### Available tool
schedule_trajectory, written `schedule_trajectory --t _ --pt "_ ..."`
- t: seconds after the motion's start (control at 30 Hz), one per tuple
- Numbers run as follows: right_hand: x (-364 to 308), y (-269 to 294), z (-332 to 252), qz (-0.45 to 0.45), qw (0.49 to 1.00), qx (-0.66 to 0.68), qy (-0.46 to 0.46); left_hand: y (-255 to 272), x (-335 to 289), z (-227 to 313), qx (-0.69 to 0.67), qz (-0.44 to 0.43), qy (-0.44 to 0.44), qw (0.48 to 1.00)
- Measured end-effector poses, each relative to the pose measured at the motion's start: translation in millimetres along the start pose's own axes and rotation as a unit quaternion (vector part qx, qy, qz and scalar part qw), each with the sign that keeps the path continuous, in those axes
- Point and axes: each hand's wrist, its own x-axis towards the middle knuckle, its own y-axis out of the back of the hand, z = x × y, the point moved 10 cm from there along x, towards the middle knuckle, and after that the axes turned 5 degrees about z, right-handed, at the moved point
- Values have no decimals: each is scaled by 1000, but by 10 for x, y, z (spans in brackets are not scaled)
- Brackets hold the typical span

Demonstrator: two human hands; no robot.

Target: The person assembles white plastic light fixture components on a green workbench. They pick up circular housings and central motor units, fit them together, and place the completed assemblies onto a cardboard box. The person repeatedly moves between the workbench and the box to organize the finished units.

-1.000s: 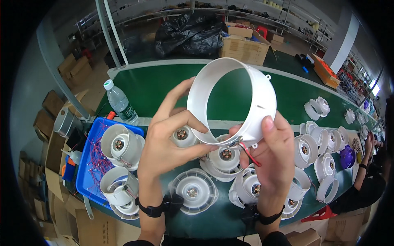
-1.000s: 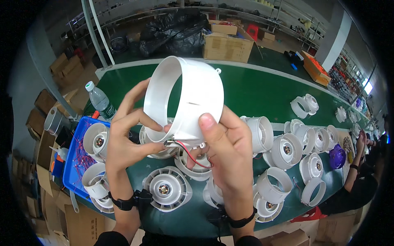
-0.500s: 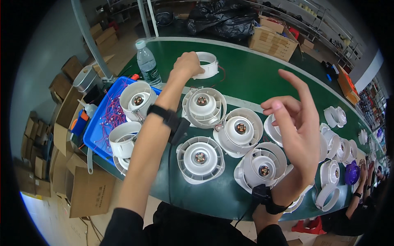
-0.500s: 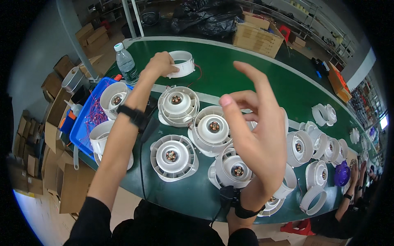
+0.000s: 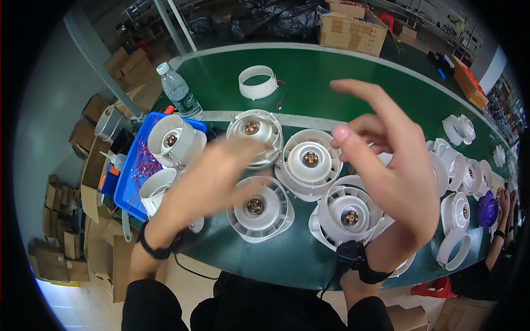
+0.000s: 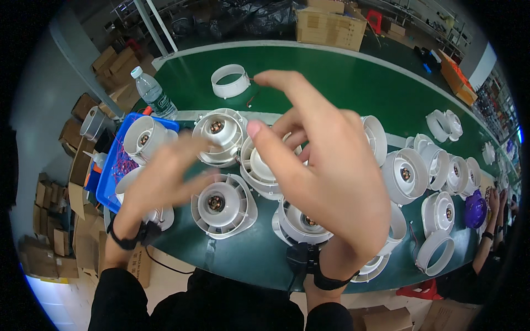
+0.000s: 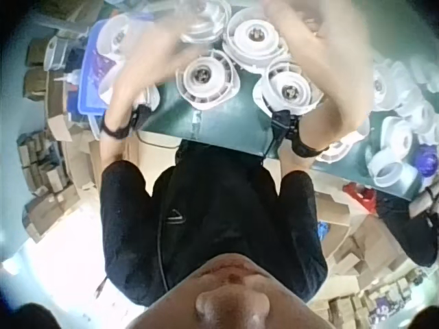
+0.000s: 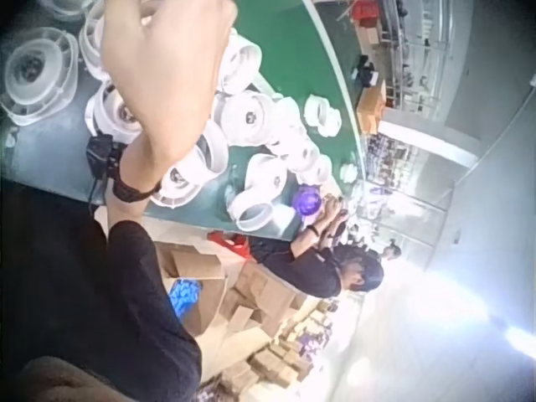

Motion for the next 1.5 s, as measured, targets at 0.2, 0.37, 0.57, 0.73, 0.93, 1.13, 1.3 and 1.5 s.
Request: schedule_trajectory --t 0.2,0.37,0.57,0.73,0.93,1.13,1.3,1.5 --pt "-36 -24 -57 -16 1000 8 16 -859 -720 -48 157 -123 45 979" --pt "-106 60 -114 -26 999 -4 27 -739 -796 19 83 -129 81 985" --pt "-297 424 -61 -10 999 -35 26 540 -553 866 -13 -104 -16 994" --pt "-351 481 -100 -34 996 -55 63 1849 114 1209 51 91 -37 994" --pt "-371 508 -46 -69 995 -40 55 1353 1409 629 170 59 -80 980" --pt "-389 332 -132 -111 993 0 46 -37 2261 -498 250 -5 38 968" --pt "-380 411 38 -103 995 -2 -1 -1328 2611 -1165 180 -122 104 970" --pt "-386 583 149 -40 997 -29 -54 -1504 2692 -1292 88 -31 40 995"
